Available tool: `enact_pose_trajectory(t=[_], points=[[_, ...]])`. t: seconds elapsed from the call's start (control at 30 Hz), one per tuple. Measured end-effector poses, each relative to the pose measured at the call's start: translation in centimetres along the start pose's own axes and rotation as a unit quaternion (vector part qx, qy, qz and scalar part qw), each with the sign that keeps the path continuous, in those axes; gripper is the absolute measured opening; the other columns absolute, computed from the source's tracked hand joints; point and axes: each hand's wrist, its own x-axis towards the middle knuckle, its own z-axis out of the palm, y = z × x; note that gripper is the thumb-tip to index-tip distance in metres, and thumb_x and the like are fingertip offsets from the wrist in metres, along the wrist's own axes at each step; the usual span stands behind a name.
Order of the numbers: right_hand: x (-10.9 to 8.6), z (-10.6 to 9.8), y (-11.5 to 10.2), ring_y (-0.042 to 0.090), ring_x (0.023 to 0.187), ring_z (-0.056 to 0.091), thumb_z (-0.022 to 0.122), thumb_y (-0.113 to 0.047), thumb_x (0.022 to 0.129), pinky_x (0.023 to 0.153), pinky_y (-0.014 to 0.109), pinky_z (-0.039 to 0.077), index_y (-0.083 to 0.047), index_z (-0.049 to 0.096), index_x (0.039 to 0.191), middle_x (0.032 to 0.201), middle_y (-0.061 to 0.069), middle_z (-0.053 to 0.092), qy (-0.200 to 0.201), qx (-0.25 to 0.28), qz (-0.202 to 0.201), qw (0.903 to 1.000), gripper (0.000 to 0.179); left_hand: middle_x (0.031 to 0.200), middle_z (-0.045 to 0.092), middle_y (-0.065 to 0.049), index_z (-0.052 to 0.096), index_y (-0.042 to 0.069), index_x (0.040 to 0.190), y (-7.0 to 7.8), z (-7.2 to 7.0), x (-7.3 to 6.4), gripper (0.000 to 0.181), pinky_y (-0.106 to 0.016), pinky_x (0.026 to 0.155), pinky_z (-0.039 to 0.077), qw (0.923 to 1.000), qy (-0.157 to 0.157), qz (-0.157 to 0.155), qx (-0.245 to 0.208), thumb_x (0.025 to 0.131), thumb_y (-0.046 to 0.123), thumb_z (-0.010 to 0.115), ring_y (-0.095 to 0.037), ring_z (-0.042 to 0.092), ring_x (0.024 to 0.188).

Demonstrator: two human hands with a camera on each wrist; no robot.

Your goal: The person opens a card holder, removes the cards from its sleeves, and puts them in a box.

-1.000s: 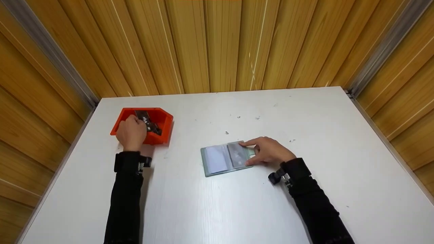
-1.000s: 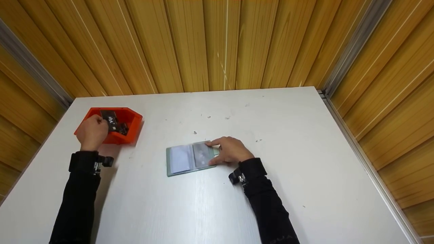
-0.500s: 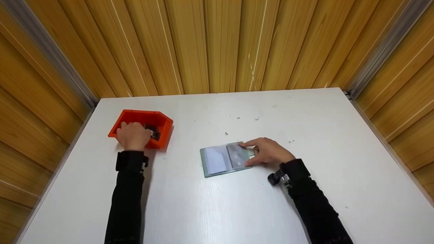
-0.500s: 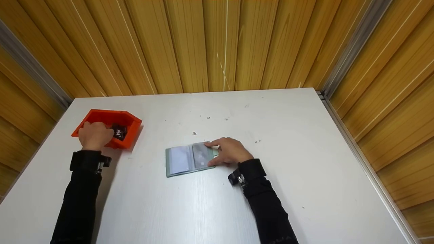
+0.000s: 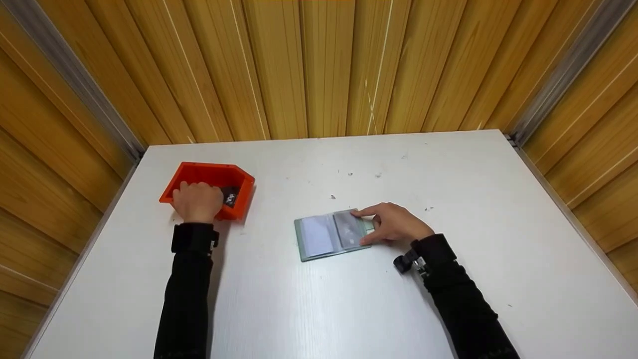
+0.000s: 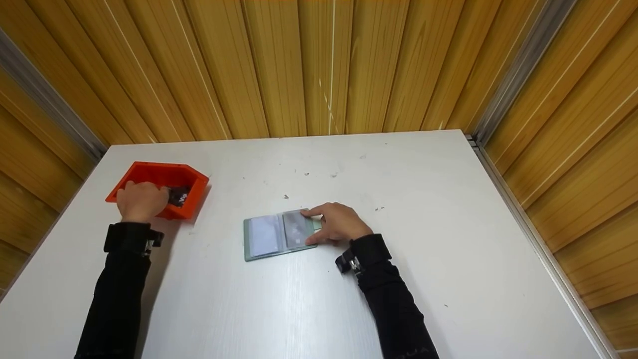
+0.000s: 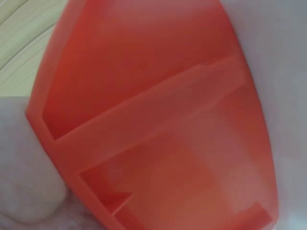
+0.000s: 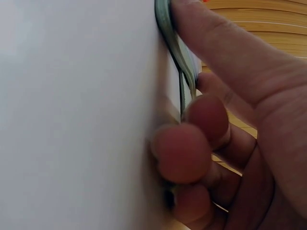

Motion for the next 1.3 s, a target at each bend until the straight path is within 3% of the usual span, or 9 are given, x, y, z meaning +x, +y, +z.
enact_pose_trajectory(t=[0.2,0.3,0.4,0.47,0.57,0.63,0.73,1.07,1.3], points=[[0.0,0.0,0.0,0.008,0.056,0.043,0.091,-0.039,0.078,0.058,0.024,0.032,-0.036,0.06,0.145,0.06,-0.008,0.049,-0.001,0.005,-0.007,1.0,0.074,0.111,0.068,-0.029,0.068,-0.012,0.111,0.7,-0.4,-0.4,0.043,-0.053,0.099,0.049,0.9986,0.053,-0.001,-0.007,0.103,0.028,0.054,-0.043,0.051,0.11],[0.0,0.0,0.0,0.008,0.057,0.043,0.091,-0.039,0.078,0.057,0.024,0.032,-0.035,0.06,0.145,0.061,-0.008,0.049,-0.003,0.005,-0.008,1.0,0.074,0.109,0.069,-0.029,0.07,-0.012,0.11,2.4,-0.8,-1.3,0.042,-0.053,0.096,0.052,0.9942,0.103,0.031,-0.008,0.102,0.028,0.059,-0.043,0.055,0.108],[-0.1,-0.1,0.1,0.008,0.058,0.044,0.091,-0.04,0.078,0.058,0.024,0.032,-0.035,0.06,0.145,0.062,-0.008,0.051,-0.003,0.003,-0.008,1.0,0.074,0.098,0.073,-0.025,0.076,-0.006,0.099,5.3,-1.1,-2.7,0.036,-0.052,0.085,0.055,0.9853,0.132,0.092,-0.057,0.1,0.029,0.065,-0.04,0.062,0.099],[-0.3,-0.2,0.2,0.008,0.058,0.044,0.091,-0.039,0.078,0.058,0.024,0.033,-0.033,0.06,0.145,0.062,-0.008,0.052,-0.002,0.001,-0.008,1.0,0.074,0.093,0.075,-0.02,0.079,0.0,0.095,7.6,-0.9,-4.1,0.03,-0.049,0.078,0.056,0.9771,0.113,0.144,-0.108,0.099,0.028,0.069,-0.037,0.065,0.091],[-0.5,-0.3,0.3,0.008,0.057,0.044,0.091,-0.038,0.078,0.057,0.024,0.033,-0.032,0.061,0.145,0.062,-0.008,0.052,0.002,-0.006,-0.003,1.0,0.074,0.089,0.075,-0.012,0.079,0.007,0.094,11.1,0.3,-6.3,0.023,-0.043,0.073,0.054,0.9599,0.029,0.226,-0.162,0.096,0.028,0.073,-0.03,0.065,0.082],[-0.5,-0.3,0.3,0.008,0.057,0.044,0.091,-0.039,0.078,0.057,0.025,0.033,-0.031,0.061,0.145,0.062,-0.008,0.051,0.003,-0.008,-0.001,1.0,0.074,0.088,0.074,-0.009,0.078,0.009,0.095,13.1,1.5,-7.6,0.021,-0.039,0.073,0.051,0.9473,-0.034,0.273,-0.165,0.096,0.03,0.073,-0.025,0.062,0.079],[-0.4,-0.3,0.3,0.008,0.059,0.044,0.091,-0.041,0.078,0.058,0.025,0.034,-0.031,0.06,0.146,0.063,-0.009,0.05,0.003,-0.011,-0.001,0.9999,0.075,0.08,0.069,-0.005,0.075,0.01,0.093,14.9,3.0,-8.9,0.02,-0.034,0.068,0.044,0.9334,-0.08,0.321,-0.14,0.093,0.029,0.076,-0.02,0.057,0.074],[-0.1,-0.3,-0.3,0.008,0.059,0.046,0.091,-0.036,0.078,0.059,0.025,0.036,-0.029,0.064,0.142,0.063,-0.008,0.052,0.006,-0.018,-0.021,0.9996,0.07,0.074,0.062,-0.002,0.064,0.011,0.087,15.5,4.0,-9.8,0.021,-0.032,0.064,0.037,0.9264,-0.08,0.363,-0.058,0.092,0.027,0.076,-0.019,0.055,0.072],[0.3,0.2,-1.1,0.007,0.048,0.052,0.09,-0.025,0.08,0.052,0.024,0.041,-0.019,0.085,0.098,0.056,-0.004,0.062,0.026,0.038,-0.055,0.9974,0.019,0.075,0.061,-0.003,0.063,0.011,0.089,15.1,3.9,-9.7,0.02,-0.034,0.065,0.039,0.9216,-0.09,0.372,-0.066,0.093,0.026,0.075,-0.02,0.057,0.075]])
